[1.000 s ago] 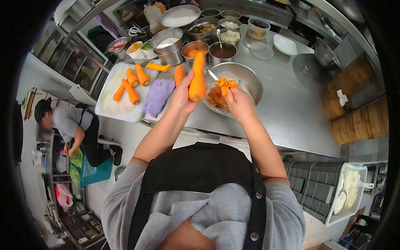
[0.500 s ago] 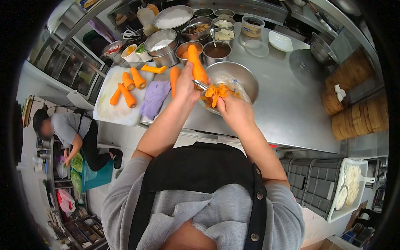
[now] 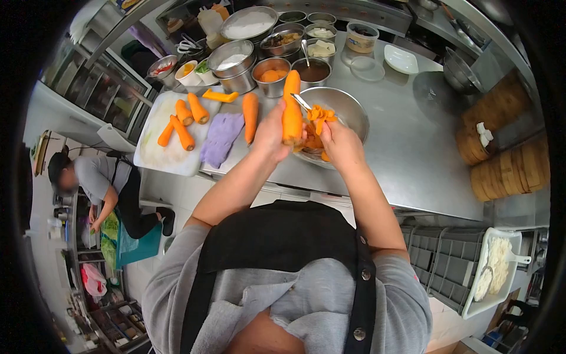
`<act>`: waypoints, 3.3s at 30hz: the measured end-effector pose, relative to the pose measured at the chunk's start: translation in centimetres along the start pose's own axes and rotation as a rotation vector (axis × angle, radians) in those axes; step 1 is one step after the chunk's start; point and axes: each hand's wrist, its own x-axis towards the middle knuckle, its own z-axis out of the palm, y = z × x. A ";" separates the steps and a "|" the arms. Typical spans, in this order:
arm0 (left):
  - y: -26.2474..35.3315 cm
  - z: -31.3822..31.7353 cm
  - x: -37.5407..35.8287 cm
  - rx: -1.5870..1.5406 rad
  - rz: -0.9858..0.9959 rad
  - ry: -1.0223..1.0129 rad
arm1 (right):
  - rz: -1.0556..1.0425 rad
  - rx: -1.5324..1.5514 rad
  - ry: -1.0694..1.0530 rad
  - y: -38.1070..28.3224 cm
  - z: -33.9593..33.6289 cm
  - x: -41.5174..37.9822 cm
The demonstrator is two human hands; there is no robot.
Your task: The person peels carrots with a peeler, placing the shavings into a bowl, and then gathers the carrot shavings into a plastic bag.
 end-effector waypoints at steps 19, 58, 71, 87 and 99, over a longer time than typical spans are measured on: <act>1.2 -0.7 0.5 -0.007 0.042 0.100 | -0.043 -0.044 -0.141 -1.8 0.7 -1.1; 1.6 -1.1 2.4 -0.048 0.014 0.141 | -0.105 -0.239 -0.057 -3.8 -0.7 -3.1; 0.6 -1.0 -2.3 0.069 -0.052 -0.067 | -0.043 -0.096 -0.069 -2.9 -0.4 -0.6; 0.5 -4.5 -10.4 0.216 -0.161 -0.064 | 0.010 0.069 -0.080 -1.5 1.3 0.3; 2.9 -1.6 -0.7 -0.136 -0.025 0.120 | -0.101 0.058 -0.078 -2.8 0.5 -2.1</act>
